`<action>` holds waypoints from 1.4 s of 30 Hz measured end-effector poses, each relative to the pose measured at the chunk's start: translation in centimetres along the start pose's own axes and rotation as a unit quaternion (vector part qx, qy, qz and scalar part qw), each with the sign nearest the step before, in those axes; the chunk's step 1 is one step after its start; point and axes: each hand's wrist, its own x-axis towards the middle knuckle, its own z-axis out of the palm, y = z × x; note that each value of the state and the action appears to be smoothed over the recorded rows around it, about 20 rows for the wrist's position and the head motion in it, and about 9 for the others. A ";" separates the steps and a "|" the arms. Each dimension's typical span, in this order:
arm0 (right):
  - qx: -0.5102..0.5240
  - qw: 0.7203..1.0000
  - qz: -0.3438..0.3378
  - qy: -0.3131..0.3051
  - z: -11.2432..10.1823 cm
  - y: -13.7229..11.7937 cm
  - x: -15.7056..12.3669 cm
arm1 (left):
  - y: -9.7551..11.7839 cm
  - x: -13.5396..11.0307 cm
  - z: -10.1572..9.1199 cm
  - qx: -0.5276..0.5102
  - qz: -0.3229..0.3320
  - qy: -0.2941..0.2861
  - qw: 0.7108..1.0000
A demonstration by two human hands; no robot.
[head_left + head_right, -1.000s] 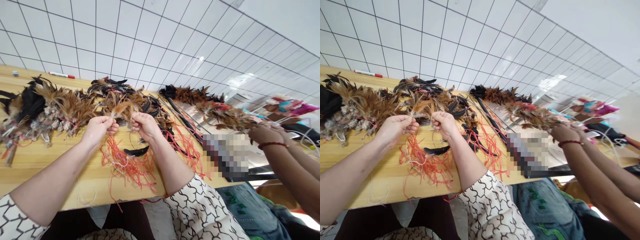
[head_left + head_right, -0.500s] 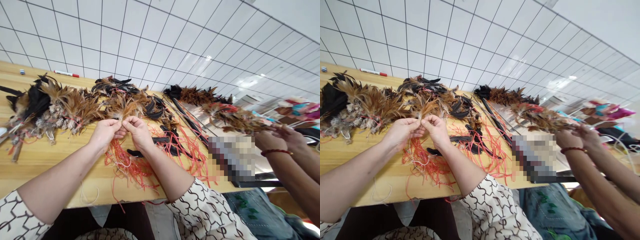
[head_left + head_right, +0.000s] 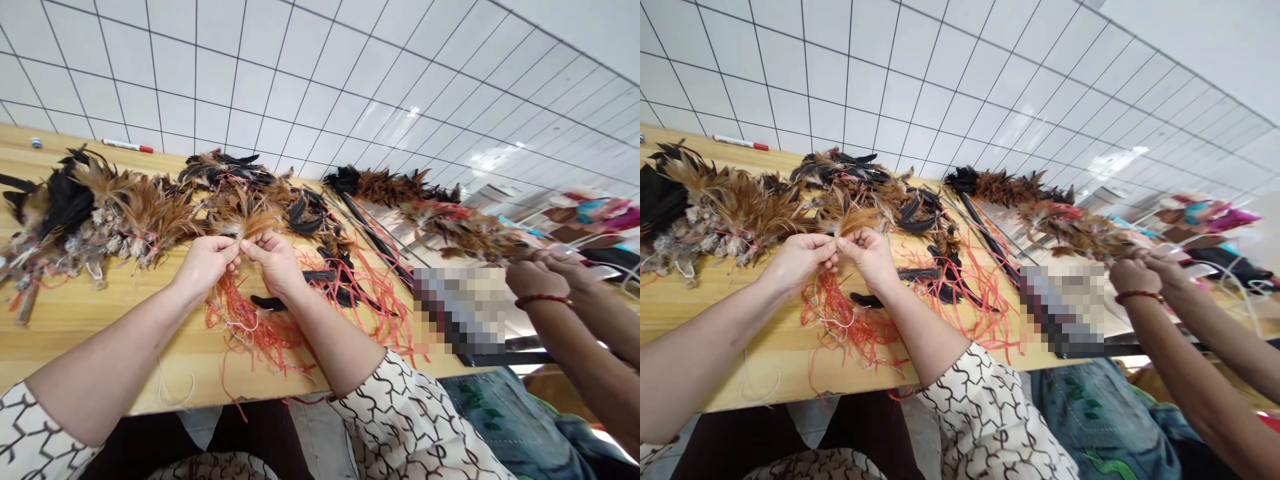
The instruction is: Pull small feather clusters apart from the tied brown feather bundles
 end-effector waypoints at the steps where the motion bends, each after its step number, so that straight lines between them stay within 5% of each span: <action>1: 0.006 1.000 0.005 -0.004 -0.1 -0.1 0.1 | 0.0 0.0 0.0 -0.003 -0.007 -0.001 1.000; 8: 0.040 0.999 0.014 0.024 -1.3 -1.1 0.8 | 0.1 0.1 -0.2 -0.041 -0.040 0.007 0.998; 13: -0.116 0.988 -0.046 0.087 -3.4 -2.8 1.6 | 0.1 0.3 -0.5 -0.066 -0.037 0.019 0.997; 16: -0.308 0.943 -0.048 0.116 -4.7 -3.9 1.9 | 0.3 0.3 -0.6 -0.070 -0.035 0.027 0.997; 22: -0.606 0.785 0.080 0.099 -5.0 -4.5 2.0 | 0.5 0.2 -0.7 -0.065 -0.032 0.026 0.997; 27: -0.651 0.746 0.123 0.058 -4.8 -3.8 1.9 | 0.4 0.2 -0.6 -0.060 -0.031 0.019 0.998; 31: -0.608 0.783 0.118 0.060 -5.0 -3.5 2.0 | 0.4 0.1 -0.6 -0.060 -0.030 0.021 0.998; 37: -0.299 0.948 -0.046 0.095 -4.2 -3.6 1.7 | 0.3 0.3 -0.8 -0.055 -0.044 0.010 0.997; 42: -0.116 0.992 -0.044 0.024 -1.7 -2.6 0.3 | 0.4 0.1 -0.3 -0.053 -0.060 0.016 0.997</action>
